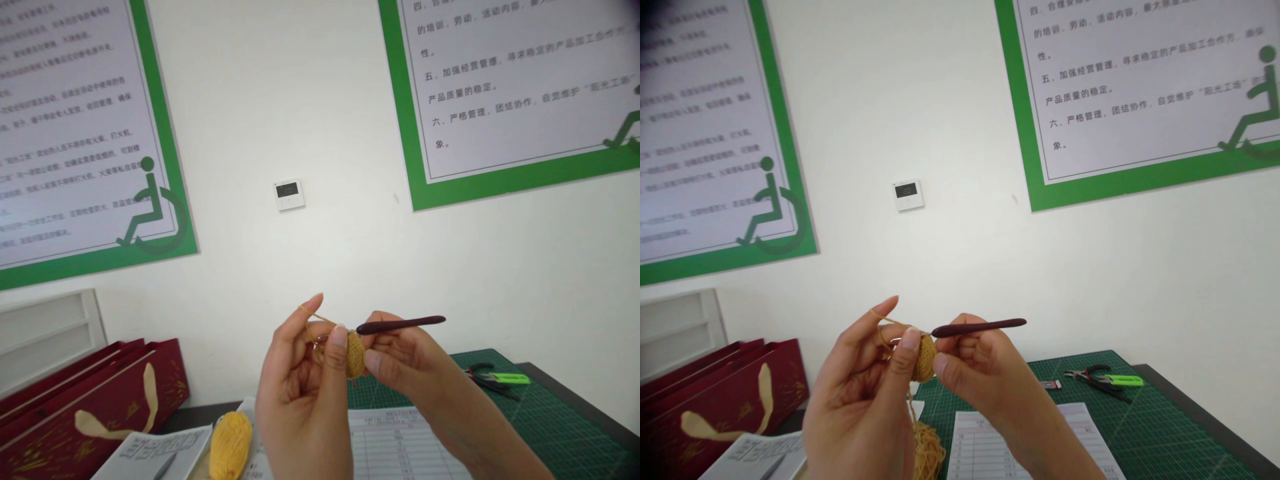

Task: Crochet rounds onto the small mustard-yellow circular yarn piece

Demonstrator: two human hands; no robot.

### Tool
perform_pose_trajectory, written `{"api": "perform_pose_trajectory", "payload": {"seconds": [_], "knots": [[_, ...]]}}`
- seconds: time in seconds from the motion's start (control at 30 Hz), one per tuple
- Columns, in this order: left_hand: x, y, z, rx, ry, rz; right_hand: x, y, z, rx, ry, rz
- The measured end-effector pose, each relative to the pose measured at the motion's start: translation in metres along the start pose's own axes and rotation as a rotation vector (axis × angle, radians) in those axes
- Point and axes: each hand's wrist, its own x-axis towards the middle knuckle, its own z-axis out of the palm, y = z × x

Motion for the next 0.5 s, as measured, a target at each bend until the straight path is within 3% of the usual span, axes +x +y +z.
{"api": "perform_pose_trajectory", "payload": {"seconds": [0.5], "knots": [[-0.0023,0.005,0.0028,-0.058,-0.018,-0.03,0.0006,0.0006,0.0007,0.028,-0.046,-0.018]]}}
